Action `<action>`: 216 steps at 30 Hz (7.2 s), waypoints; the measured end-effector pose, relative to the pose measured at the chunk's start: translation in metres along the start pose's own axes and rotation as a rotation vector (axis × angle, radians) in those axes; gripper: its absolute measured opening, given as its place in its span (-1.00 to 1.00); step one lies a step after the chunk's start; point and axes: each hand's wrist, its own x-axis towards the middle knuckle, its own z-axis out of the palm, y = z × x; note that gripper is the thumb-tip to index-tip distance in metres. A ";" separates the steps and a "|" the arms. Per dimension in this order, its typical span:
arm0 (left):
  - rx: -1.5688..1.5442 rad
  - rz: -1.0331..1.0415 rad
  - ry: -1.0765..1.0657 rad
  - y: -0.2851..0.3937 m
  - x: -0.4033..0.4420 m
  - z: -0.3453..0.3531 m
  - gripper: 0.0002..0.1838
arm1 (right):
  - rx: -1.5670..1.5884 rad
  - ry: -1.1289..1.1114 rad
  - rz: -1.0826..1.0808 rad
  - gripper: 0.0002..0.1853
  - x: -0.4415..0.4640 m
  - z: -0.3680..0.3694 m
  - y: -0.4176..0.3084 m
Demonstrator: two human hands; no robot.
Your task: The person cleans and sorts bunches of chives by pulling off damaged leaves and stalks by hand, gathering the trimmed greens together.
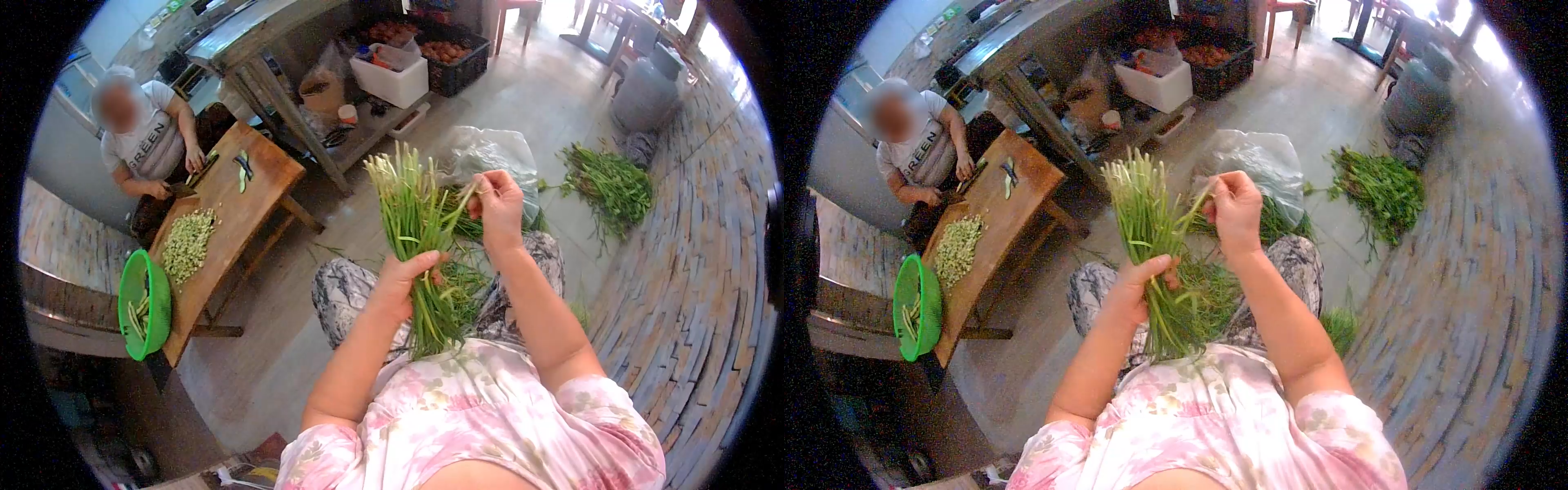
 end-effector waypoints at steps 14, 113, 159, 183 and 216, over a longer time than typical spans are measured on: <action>0.531 0.247 0.074 0.044 -0.016 -0.018 -0.64 | -0.735 -0.525 -0.629 -0.84 -0.023 0.008 -0.040; 0.306 0.118 0.163 0.025 -0.026 -0.024 -0.71 | -0.401 -0.526 0.103 -0.81 -0.044 -0.011 0.005; 0.436 0.341 -0.037 0.019 -0.006 0.005 -0.62 | 0.103 -0.477 0.353 -0.82 -0.036 -0.007 -0.014; 0.412 0.245 -0.048 0.014 -0.009 -0.003 -0.70 | 0.005 -0.555 0.434 -0.86 -0.049 -0.002 -0.008; 0.245 0.038 -0.023 0.004 -0.027 -0.044 -0.72 | -0.996 -0.172 -0.445 -0.82 0.016 -0.022 -0.018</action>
